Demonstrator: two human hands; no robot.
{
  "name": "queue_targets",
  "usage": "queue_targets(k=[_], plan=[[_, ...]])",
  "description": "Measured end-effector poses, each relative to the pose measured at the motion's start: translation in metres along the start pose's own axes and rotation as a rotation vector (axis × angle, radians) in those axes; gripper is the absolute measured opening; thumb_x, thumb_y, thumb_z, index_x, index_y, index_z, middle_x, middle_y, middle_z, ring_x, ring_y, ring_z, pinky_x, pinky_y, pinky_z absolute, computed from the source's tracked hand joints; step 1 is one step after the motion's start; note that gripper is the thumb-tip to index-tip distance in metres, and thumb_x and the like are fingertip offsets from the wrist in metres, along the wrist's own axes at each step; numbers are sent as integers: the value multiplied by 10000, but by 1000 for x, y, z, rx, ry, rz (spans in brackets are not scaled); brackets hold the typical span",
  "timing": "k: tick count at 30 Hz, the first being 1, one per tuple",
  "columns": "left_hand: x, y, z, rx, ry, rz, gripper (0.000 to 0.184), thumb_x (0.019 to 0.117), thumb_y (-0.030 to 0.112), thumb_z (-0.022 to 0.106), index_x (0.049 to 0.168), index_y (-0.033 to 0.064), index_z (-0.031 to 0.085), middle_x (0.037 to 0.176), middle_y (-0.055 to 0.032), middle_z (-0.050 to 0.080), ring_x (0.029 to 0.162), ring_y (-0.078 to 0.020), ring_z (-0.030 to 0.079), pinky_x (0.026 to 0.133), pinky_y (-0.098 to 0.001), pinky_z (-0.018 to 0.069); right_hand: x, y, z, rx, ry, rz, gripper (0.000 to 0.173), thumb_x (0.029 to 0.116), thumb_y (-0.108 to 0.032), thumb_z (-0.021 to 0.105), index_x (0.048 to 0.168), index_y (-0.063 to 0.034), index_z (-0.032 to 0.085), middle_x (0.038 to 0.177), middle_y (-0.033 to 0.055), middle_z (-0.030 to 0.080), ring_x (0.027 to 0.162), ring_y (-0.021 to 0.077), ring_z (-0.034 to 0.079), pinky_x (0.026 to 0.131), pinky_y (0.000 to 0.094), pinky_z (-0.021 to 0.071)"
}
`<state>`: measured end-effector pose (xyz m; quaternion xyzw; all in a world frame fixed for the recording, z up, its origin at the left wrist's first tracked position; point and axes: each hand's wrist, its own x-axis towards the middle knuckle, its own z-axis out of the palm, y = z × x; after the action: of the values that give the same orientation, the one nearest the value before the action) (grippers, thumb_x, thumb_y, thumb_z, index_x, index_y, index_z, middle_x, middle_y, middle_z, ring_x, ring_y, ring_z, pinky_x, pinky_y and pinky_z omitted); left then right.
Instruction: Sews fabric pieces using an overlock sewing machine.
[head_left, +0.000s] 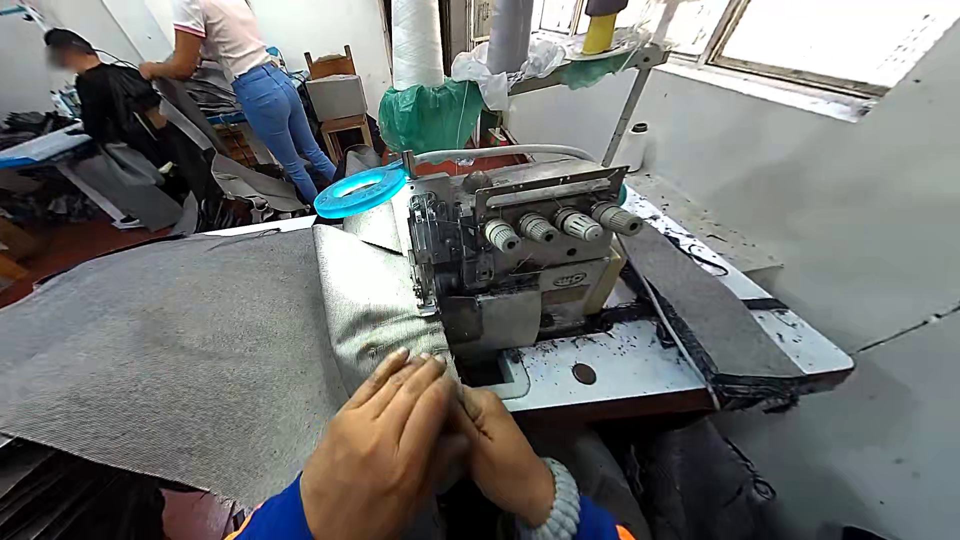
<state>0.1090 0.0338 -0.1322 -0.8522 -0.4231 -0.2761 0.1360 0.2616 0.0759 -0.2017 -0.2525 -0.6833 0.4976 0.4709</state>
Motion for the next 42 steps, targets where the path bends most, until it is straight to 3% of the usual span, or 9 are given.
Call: queue_targets(k=[4, 10, 22, 25, 28, 32, 36, 38, 42], plan=[[-17, -13, 3, 45, -63, 87, 767, 925, 673, 547, 1266, -10, 624, 1249, -179, 714, 1203, -310, 678, 1075, -443, 493, 4, 0, 8, -237, 63, -99, 362, 1033, -143, 463, 781, 41, 646, 640, 95, 604, 612, 125, 619, 583, 289, 501], [-16, -35, 5, 143, -94, 146, 303, 991, -20, 515, 1269, -4, 636, 1233, -158, 725, 1153, -293, 709, 1027, -392, 544, 14, 0, 23, -317, 189, -95, 350, 1013, -118, 471, 730, 21, 622, 590, 63, 549, 547, 113, 562, 529, 267, 464], [-20, -72, 30, 93, 32, 59, 305, 920, -55, 534, 1102, 49, 757, 1154, -84, 766, 1158, -206, 711, 996, -310, 567, 12, 26, 32, -614, 342, -382, 373, 1016, -142, 471, 681, -24, 584, 570, 71, 531, 508, 158, 560, 492, 269, 483], [-65, -83, 45, 312, 182, -260, 405, 893, 5, 556, 1268, 36, 706, 1343, -221, 654, 1301, -454, 577, 1072, -584, 473, 1, 49, 13, -765, 354, -315, 358, 1027, -171, 464, 829, 19, 694, 741, 131, 682, 713, 250, 706, 689, 365, 593], [-85, -127, 67, 289, 49, -700, 849, 793, -23, 681, 1578, 22, 362, 1585, -438, 198, 1375, -765, 175, 1027, -885, 197, -1, 69, 2, -1120, 351, -353, 375, 1016, -240, 486, 816, -31, 725, 754, 103, 727, 724, 264, 735, 687, 402, 596], [-26, -161, 91, 19, -203, -953, 675, 985, 55, 585, 1604, 54, 317, 1545, -294, 439, 1420, -568, 376, 1135, -720, 295, 0, 49, 11, -1268, 108, 9, 567, 993, -470, 504, 957, 34, 761, 824, 212, 736, 804, 416, 739, 701, 577, 572], [-3, -185, 97, -168, -319, -885, 531, 984, 35, 594, 1480, -85, 448, 1486, -293, 501, 1428, -418, 446, 1213, -528, 324, 10, 45, -8, -1197, -156, 328, 780, 955, -670, 489, 780, 65, 684, 763, 293, 681, 790, 508, 706, 642, 658, 523], [-10, -184, 66, -39, -508, -774, 586, 942, 127, 694, 1470, -38, 500, 1564, -235, 444, 1500, -426, 331, 1236, -593, 228, 13, 44, -12, -1166, -281, 444, 803, 962, -684, 478, 843, 79, 697, 858, 312, 698, 890, 524, 697, 730, 677, 513], [-68, -143, -82, 368, -262, -719, 238, 982, 146, 659, 1164, 13, 735, 1236, -194, 697, 1212, -363, 640, 1045, -529, 501, 8, 49, -16, -1157, -283, 396, 777, 973, -659, 460, 864, 69, 710, 859, 307, 706, 868, 527, 701, 710, 681, 512]])
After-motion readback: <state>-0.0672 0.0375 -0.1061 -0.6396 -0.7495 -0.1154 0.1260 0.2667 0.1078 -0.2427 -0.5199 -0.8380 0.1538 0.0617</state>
